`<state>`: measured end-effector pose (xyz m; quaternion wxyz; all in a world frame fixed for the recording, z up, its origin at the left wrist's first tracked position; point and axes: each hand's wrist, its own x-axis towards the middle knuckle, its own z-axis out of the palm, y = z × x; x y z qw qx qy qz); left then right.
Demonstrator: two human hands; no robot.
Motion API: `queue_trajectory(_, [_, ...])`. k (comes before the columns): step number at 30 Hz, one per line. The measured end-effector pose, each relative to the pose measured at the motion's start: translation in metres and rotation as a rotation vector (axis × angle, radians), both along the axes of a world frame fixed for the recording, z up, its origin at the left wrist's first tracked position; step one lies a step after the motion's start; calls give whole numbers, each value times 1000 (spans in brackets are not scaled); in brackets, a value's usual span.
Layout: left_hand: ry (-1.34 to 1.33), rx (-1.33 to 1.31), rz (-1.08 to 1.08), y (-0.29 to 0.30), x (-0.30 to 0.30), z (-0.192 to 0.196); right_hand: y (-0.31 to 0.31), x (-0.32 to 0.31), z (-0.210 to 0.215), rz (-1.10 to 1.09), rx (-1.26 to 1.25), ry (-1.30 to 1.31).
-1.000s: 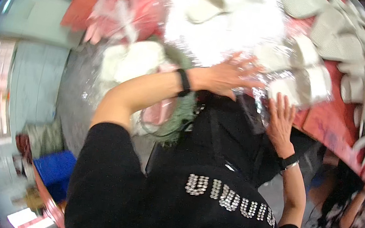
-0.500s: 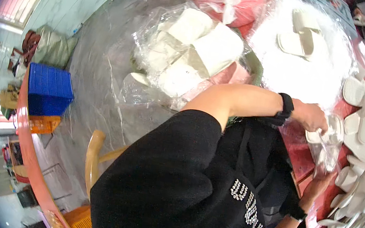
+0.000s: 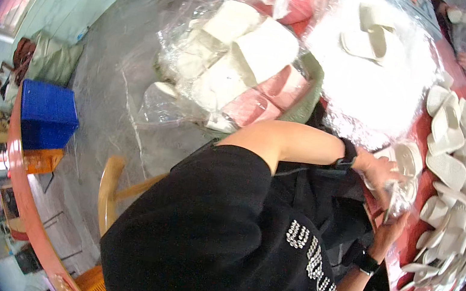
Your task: Pack slippers into individual bags and then into a large sack.
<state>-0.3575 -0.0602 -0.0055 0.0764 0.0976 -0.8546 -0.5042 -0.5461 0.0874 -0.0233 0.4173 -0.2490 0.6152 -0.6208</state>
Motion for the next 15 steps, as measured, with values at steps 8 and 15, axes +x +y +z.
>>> queue_trajectory(8, [468, -1121, 317, 89, 15, -25, -1, -3, 4, 313, 39, -367])
queue_trajectory(15, [446, -1038, 130, 35, 1, 5, 0, 20, 62, 421, 5, -352])
